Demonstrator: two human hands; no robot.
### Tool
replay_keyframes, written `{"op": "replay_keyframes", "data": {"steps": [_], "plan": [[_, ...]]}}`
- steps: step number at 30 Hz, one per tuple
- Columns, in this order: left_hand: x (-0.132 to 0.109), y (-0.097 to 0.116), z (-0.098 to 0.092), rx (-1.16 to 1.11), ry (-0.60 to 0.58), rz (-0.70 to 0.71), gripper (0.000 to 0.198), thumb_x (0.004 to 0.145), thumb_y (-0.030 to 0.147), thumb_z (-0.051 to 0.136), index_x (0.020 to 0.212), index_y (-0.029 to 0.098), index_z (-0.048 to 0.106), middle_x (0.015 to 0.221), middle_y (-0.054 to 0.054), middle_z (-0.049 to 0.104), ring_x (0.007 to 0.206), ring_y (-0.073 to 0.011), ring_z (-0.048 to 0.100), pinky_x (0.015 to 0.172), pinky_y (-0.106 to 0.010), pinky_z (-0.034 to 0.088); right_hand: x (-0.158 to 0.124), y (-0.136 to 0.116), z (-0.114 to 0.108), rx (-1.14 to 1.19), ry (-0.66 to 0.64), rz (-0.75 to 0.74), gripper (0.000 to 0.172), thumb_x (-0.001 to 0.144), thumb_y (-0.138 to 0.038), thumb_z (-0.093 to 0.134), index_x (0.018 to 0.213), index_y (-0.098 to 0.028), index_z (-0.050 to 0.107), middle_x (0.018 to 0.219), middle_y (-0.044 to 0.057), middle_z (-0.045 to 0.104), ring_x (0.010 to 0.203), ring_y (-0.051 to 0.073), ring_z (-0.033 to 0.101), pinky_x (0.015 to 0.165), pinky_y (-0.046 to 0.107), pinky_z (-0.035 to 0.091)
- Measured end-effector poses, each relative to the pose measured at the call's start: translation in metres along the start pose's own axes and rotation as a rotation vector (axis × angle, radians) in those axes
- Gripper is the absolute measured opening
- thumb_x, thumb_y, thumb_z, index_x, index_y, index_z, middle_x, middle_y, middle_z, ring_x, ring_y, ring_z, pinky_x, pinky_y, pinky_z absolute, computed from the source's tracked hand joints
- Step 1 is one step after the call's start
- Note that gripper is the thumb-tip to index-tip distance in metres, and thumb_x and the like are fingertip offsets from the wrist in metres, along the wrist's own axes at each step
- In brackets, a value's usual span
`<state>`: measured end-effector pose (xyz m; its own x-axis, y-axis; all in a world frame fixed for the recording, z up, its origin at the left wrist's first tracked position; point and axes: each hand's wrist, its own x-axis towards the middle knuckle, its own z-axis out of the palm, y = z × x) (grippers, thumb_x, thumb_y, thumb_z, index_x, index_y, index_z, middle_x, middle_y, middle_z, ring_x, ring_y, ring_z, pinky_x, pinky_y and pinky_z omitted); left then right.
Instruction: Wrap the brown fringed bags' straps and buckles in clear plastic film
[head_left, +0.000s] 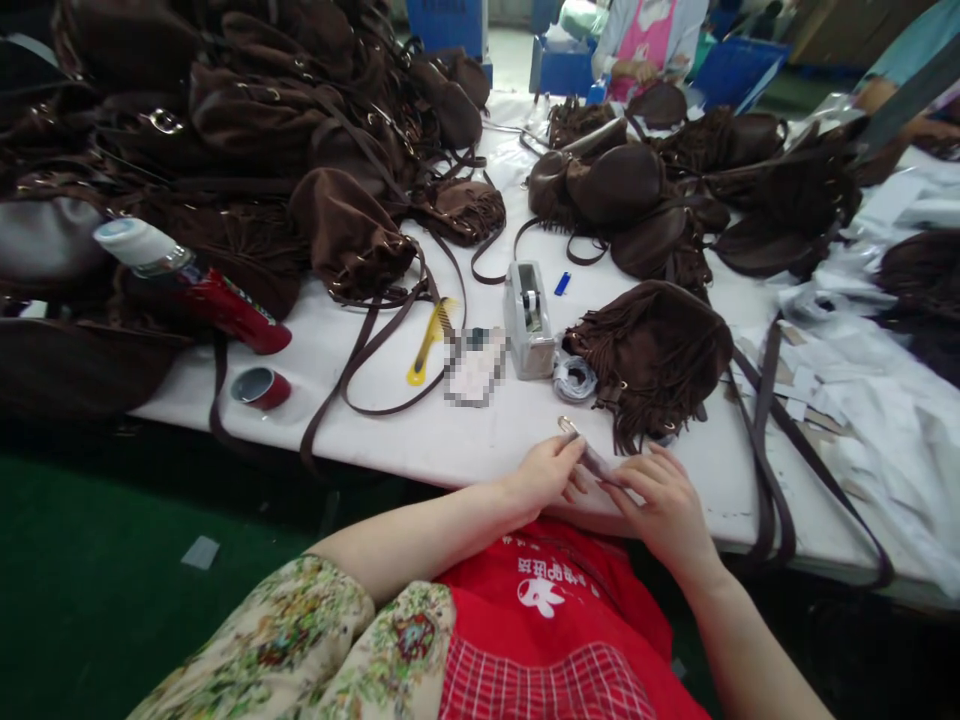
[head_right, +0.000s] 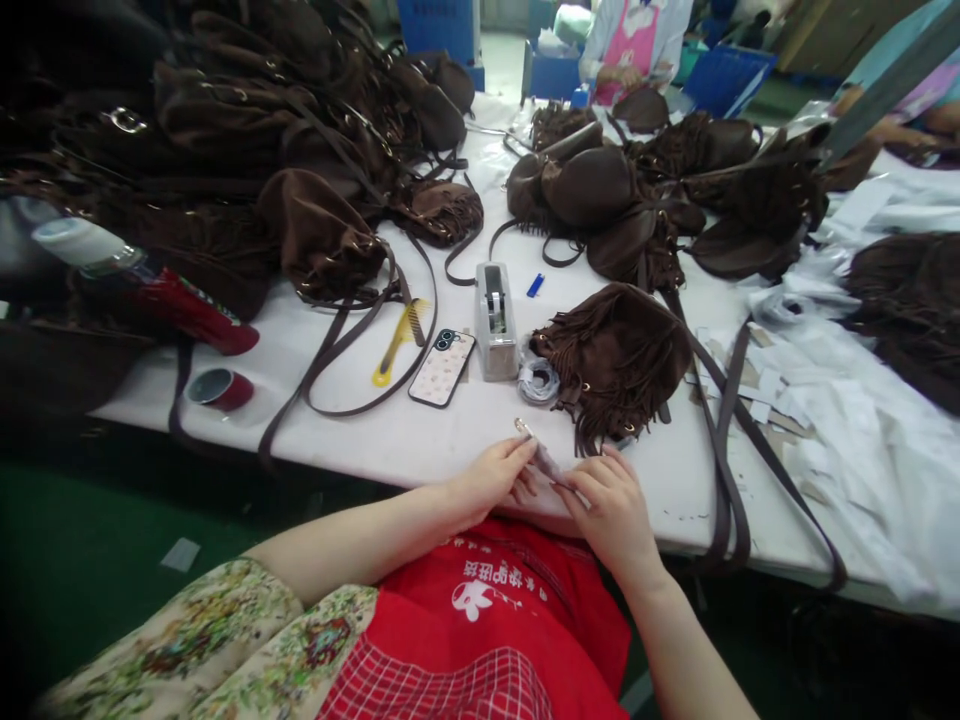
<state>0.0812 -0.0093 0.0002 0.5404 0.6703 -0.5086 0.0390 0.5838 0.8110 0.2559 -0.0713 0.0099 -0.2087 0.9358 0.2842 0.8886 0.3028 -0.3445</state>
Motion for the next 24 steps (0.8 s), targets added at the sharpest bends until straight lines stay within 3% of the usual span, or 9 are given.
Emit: {"op": "replay_keyframes", "data": {"steps": [4,6,8,11,13,16,18,21,24], "plan": [[0.017,0.007,0.011,-0.130,-0.075,0.056,0.046,0.077,0.059,0.059,0.088,0.014,0.055,0.068,0.001,0.058,0.050,-0.0064,0.049,0.044,-0.017,0.034,-0.016,-0.005,0.004,0.071,0.161,0.095,0.006,0.083,-0.027,0.063,0.085,-0.025,0.067,0.087,0.005,0.068,0.087,0.022,0.061,0.097,0.046,0.041],[0.022,0.010,0.011,-0.170,-0.106,0.026,0.048,0.075,0.060,0.059,0.087,0.014,0.055,0.074,-0.002,0.061,0.049,-0.0052,0.047,0.042,-0.017,0.032,-0.028,-0.007,0.005,0.137,0.304,0.273,0.017,0.081,-0.032,0.064,0.096,-0.023,0.067,0.102,0.010,0.066,0.100,0.027,0.059,0.095,0.047,0.043],[0.025,0.015,0.011,-0.194,-0.116,-0.009,0.049,0.076,0.061,0.057,0.085,0.013,0.056,0.075,-0.003,0.062,0.045,-0.0044,0.043,0.040,-0.018,0.029,-0.041,-0.009,0.007,0.282,0.452,0.577,0.022,0.081,-0.037,0.064,0.096,-0.021,0.065,0.102,0.012,0.065,0.095,0.027,0.060,0.084,0.045,0.049],[0.027,0.024,0.012,-0.215,-0.178,-0.068,0.043,0.081,0.055,0.052,0.083,0.012,0.057,0.069,-0.003,0.061,0.039,-0.0034,0.034,0.037,-0.018,0.019,-0.052,-0.012,0.014,0.828,0.516,1.028,0.023,0.084,-0.042,0.059,0.088,-0.020,0.064,0.085,0.008,0.067,0.062,0.018,0.058,0.051,0.031,0.048],[0.028,0.032,0.013,-0.207,-0.251,-0.143,0.038,0.083,0.049,0.052,0.083,0.012,0.058,0.066,-0.002,0.059,0.038,-0.0028,0.030,0.036,-0.018,0.014,-0.052,-0.011,0.018,1.259,0.476,1.173,0.022,0.082,-0.039,0.062,0.093,-0.020,0.066,0.090,0.008,0.069,0.055,0.014,0.056,0.040,0.025,0.041],[0.031,0.039,0.017,-0.142,-0.337,-0.277,0.034,0.082,0.045,0.054,0.081,0.011,0.059,0.063,0.000,0.057,0.036,-0.0018,0.027,0.035,-0.019,0.009,-0.042,-0.004,0.019,1.682,0.443,1.223,0.021,0.075,-0.021,0.069,0.096,-0.018,0.069,0.099,0.009,0.070,0.061,0.012,0.059,0.043,0.019,0.046],[0.035,0.041,0.019,-0.092,-0.384,-0.357,0.033,0.080,0.044,0.057,0.079,0.011,0.060,0.060,0.002,0.055,0.035,-0.0011,0.023,0.035,-0.019,0.007,-0.034,0.002,0.019,1.853,0.437,1.246,0.019,0.073,-0.012,0.069,0.091,-0.015,0.070,0.091,0.008,0.070,0.059,0.008,0.057,0.045,0.014,0.047],[0.043,0.043,0.019,-0.020,-0.446,-0.487,0.030,0.078,0.042,0.061,0.076,0.012,0.059,0.056,0.004,0.051,0.034,-0.0001,0.018,0.035,-0.018,0.004,-0.025,0.007,0.019,1.993,0.397,1.242,0.019,0.073,-0.009,0.070,0.090,-0.014,0.071,0.072,0.003,0.065,0.046,0.002,0.043,0.036,0.008,0.034],[0.052,0.046,0.016,0.071,-0.493,-0.602,0.032,0.076,0.043,0.064,0.070,0.013,0.056,0.052,0.005,0.049,0.032,0.0002,0.015,0.035,-0.017,0.002,-0.020,0.007,0.018,1.970,0.311,1.172,0.028,0.071,-0.013,0.074,0.098,-0.018,0.070,0.065,-0.001,0.061,0.042,0.001,0.036,0.034,0.009,0.027]]}}
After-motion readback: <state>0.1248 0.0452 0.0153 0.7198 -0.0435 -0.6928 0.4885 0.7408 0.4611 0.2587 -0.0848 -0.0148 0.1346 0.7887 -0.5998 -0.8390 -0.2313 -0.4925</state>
